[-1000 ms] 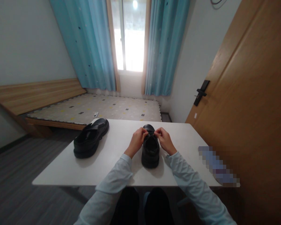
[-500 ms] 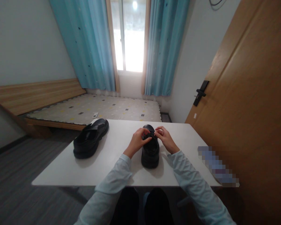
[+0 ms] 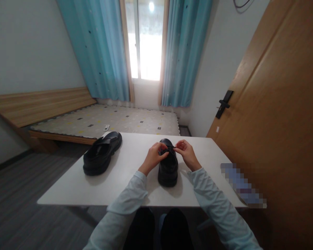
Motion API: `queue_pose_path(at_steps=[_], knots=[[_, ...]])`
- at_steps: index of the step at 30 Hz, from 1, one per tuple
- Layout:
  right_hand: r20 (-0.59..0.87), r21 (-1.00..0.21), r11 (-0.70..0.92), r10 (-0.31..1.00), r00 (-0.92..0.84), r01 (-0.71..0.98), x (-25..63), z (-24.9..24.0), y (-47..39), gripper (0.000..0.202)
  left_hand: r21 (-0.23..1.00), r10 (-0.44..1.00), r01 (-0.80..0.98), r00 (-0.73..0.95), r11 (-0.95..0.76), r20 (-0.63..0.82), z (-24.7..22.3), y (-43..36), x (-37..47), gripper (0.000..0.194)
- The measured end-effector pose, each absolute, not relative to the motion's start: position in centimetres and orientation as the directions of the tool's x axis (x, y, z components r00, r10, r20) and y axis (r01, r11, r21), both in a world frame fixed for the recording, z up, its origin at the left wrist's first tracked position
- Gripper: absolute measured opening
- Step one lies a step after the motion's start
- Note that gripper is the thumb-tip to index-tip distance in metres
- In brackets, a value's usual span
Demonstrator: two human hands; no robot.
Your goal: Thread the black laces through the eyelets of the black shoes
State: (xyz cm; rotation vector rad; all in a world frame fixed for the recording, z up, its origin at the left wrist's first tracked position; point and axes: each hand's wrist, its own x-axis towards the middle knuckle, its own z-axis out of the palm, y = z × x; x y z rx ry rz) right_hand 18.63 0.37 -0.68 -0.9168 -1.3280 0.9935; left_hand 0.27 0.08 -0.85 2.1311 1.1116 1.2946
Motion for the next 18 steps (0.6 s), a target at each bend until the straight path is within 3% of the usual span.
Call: queue_pose_path(at_steps=[7,13,18], knots=[[0.379,-0.925,0.379,0.925,-0.025,-0.021,18.62,-0.43,0.15,0.027,0.665,0.772,0.395,0.268,-0.634,0.576,-0.94,0.09,0.14,0.023],[0.375,-0.927,0.374,0.926,-0.037,-0.022,18.61,-0.22,-0.08,0.023,0.609,0.737,0.421,0.307,-0.673,0.602,-0.32,-0.53,-0.04,0.012],[0.334,-0.937,0.328,0.942,-0.031,-0.123,18.51,-0.10,-0.13,0.026,0.639,0.774,0.444,0.279,-0.629,0.568,-0.49,-0.32,0.03,0.017]])
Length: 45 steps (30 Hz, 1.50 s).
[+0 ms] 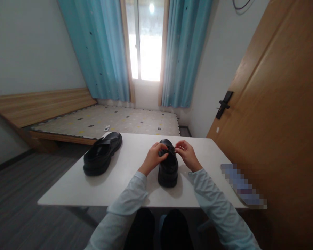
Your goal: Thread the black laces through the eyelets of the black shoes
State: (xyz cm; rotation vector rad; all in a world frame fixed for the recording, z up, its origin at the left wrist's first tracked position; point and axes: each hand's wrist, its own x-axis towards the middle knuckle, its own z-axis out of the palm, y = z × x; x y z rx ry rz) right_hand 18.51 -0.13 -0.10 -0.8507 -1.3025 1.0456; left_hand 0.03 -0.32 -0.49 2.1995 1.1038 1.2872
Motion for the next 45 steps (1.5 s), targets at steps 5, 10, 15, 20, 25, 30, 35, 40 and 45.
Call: queue_pose_path(at_steps=[5,10,15,20,25,30,35,40,45], knots=[[0.235,-0.938,0.216,0.971,-0.040,-0.271,18.7,0.4,-0.6,0.033,0.663,0.797,0.452,0.240,-0.597,0.555,-0.9,-0.1,0.0,0.019],[0.231,-0.935,0.207,0.972,-0.051,-0.288,19.2,0.4,-0.7,0.035,0.662,0.805,0.467,0.241,-0.586,0.543,-1.0,0.0,0.0,0.018],[0.301,-0.936,0.292,0.954,-0.013,-0.197,19.7,0.3,-0.3,0.029,0.665,0.803,0.462,0.229,-0.587,0.551,-1.0,0.0,0.0,0.020],[0.524,-0.809,0.511,0.851,-0.038,0.291,20.3,0.5,-0.5,0.018,0.667,0.806,0.462,0.238,-0.585,0.542,-1.0,0.0,-0.1,0.016],[0.657,-0.593,0.571,0.750,-0.068,0.567,20.6,0.2,-0.3,0.024,0.660,0.802,0.466,0.244,-0.590,0.545,-1.0,0.0,-0.1,0.016],[0.761,-0.453,0.544,0.649,-0.012,0.706,20.2,-0.1,-0.2,0.021,0.654,0.796,0.463,0.251,-0.598,0.550,-1.1,0.1,-0.1,0.015],[0.801,-0.260,0.511,0.588,-0.112,0.820,19.5,-0.1,-1.0,0.017,0.653,0.798,0.467,0.252,-0.596,0.548,-1.1,0.1,-0.2,0.015],[0.747,-0.083,0.392,0.633,-0.203,0.916,18.9,0.1,-1.7,0.011,0.648,0.791,0.463,0.256,-0.605,0.556,-1.2,0.1,-0.1,0.015],[0.586,-0.370,0.360,0.806,-0.086,0.856,19.0,0.0,-1.0,0.020,0.654,0.800,0.470,0.255,-0.593,0.543,-1.0,0.0,-0.2,0.014]])
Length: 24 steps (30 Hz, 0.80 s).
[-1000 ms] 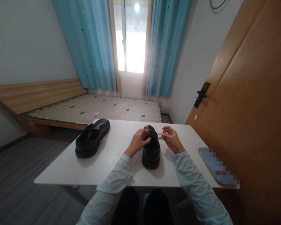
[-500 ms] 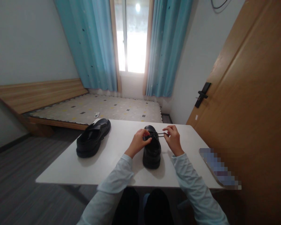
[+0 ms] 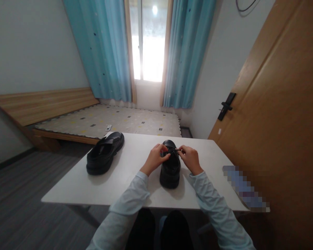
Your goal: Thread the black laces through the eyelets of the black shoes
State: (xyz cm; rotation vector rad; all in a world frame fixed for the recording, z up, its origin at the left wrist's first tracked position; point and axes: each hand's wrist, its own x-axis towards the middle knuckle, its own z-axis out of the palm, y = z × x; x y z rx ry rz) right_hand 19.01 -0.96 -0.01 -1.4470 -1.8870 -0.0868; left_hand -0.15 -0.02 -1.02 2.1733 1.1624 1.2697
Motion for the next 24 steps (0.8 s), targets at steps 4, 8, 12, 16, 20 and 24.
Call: queue_pose_path(at_steps=[4,8,12,16,20,24], knots=[[0.404,-0.688,0.420,0.899,-0.169,0.592,19.7,-0.1,-0.3,0.030,0.660,0.800,0.460,0.255,-0.595,0.543,-1.0,-0.1,-0.2,0.013],[0.338,-0.846,0.379,0.925,-0.173,0.375,19.6,0.1,-0.4,0.032,0.667,0.802,0.451,0.255,-0.592,0.540,-1.0,0.0,-0.2,0.014],[0.377,-0.903,0.374,0.926,-0.028,0.212,19.1,0.3,-0.7,0.028,0.651,0.775,0.426,0.271,-0.628,0.571,-1.0,0.0,-0.1,0.015],[0.318,-0.944,0.313,0.948,0.030,0.102,19.5,0.7,-0.8,0.024,0.631,0.750,0.408,0.313,-0.660,0.583,-0.9,-0.2,-0.2,0.012],[0.370,-0.929,0.369,0.911,0.181,0.041,20.6,1.0,-0.6,0.020,0.641,0.768,0.426,0.291,-0.638,0.571,-0.9,-0.2,-0.1,0.017],[0.440,-0.897,0.415,0.821,0.363,0.148,22.1,0.8,-0.2,0.020,0.648,0.788,0.454,0.264,-0.611,0.556,-1.1,-0.1,0.0,0.016]])
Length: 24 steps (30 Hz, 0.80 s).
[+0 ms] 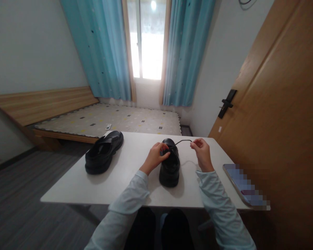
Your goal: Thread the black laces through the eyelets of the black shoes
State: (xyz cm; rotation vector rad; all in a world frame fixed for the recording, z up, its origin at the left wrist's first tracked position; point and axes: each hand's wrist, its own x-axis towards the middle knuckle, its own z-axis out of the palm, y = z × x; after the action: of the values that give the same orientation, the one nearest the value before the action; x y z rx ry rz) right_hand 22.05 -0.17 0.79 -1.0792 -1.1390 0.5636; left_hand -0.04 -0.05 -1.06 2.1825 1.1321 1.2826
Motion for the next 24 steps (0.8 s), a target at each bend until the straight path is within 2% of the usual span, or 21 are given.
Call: queue_pose_path(at_steps=[4,8,12,16,19,24], knots=[[0.512,-0.844,0.367,0.768,0.385,0.390,22.8,0.3,0.1,0.016,0.655,0.799,0.465,0.255,-0.595,0.545,-1.3,0.1,0.0,0.014],[0.565,-0.778,0.370,0.766,0.306,0.508,22.3,0.2,-0.1,0.017,0.664,0.804,0.460,0.257,-0.590,0.536,-1.5,0.3,0.0,0.014],[0.556,-0.718,0.472,0.831,0.012,0.512,20.9,0.3,-0.8,0.021,0.712,0.832,0.433,0.257,-0.554,0.491,-1.6,0.5,-0.2,0.015],[0.558,-0.593,0.599,0.787,-0.262,0.538,19.6,-0.1,-1.2,0.037,0.789,0.868,0.364,0.251,-0.494,0.428,-1.8,0.7,-0.3,0.019],[0.543,-0.555,0.633,0.767,-0.342,0.540,19.2,-0.9,-1.1,0.049,0.832,0.882,0.307,0.262,-0.462,0.393,-1.8,0.8,-0.3,0.023],[0.470,-0.601,0.613,0.790,-0.394,0.512,19.3,-1.6,-0.8,0.054,0.859,0.887,0.259,0.273,-0.442,0.374,-1.8,0.9,-0.2,0.021]])
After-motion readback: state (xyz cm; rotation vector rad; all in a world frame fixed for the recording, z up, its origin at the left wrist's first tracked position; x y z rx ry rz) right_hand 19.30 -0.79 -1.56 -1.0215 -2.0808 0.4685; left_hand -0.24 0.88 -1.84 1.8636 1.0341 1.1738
